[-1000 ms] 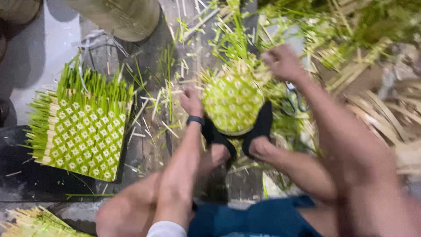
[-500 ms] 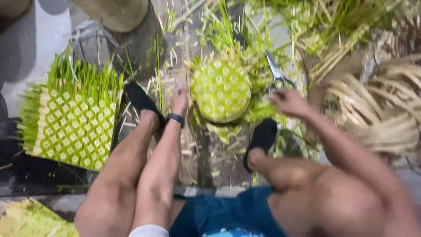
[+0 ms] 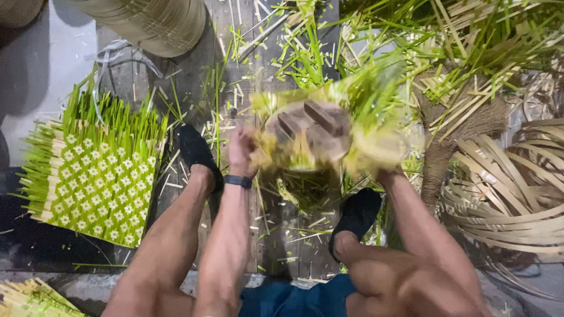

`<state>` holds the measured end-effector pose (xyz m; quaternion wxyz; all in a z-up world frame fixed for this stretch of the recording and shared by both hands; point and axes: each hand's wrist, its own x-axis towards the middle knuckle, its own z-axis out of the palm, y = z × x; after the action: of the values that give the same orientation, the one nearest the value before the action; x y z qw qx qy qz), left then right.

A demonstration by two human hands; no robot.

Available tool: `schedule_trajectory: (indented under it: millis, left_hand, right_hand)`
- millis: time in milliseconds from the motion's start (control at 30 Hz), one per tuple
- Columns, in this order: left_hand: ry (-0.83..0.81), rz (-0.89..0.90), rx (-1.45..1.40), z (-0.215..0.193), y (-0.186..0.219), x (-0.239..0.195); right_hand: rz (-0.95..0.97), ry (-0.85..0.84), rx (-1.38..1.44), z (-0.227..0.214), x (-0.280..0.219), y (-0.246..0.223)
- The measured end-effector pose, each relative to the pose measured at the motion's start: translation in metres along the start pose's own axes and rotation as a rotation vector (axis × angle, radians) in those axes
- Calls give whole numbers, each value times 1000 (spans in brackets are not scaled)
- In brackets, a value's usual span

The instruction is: The person sits on the floor and uses shears to trim the edges of a green woven bamboo mat. They repeatedly place a circular bamboo frame on the mat, trim the protruding strands, and stack the finished pieces.

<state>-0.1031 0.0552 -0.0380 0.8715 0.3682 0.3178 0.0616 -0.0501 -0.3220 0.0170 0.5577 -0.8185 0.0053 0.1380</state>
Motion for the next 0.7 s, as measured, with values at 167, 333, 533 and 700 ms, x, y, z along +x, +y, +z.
schedule_trajectory:
  millis: [167,333,533,700]
  left_hand:
    - [38,-229,164,-13,-21,5]
    - [559,264,1591,51,-63,-17]
    - [465,-26,1633,143,-99,-32]
    - [99,391,1982,119,-68,-40]
  right_hand:
    - [48,-205,-428,11,-11,92]
    - [-721,612,-2231,-29,10,179]
    - [176,84,-869,-63,38,191]
    - [253,-57,-654,-62,38,169]
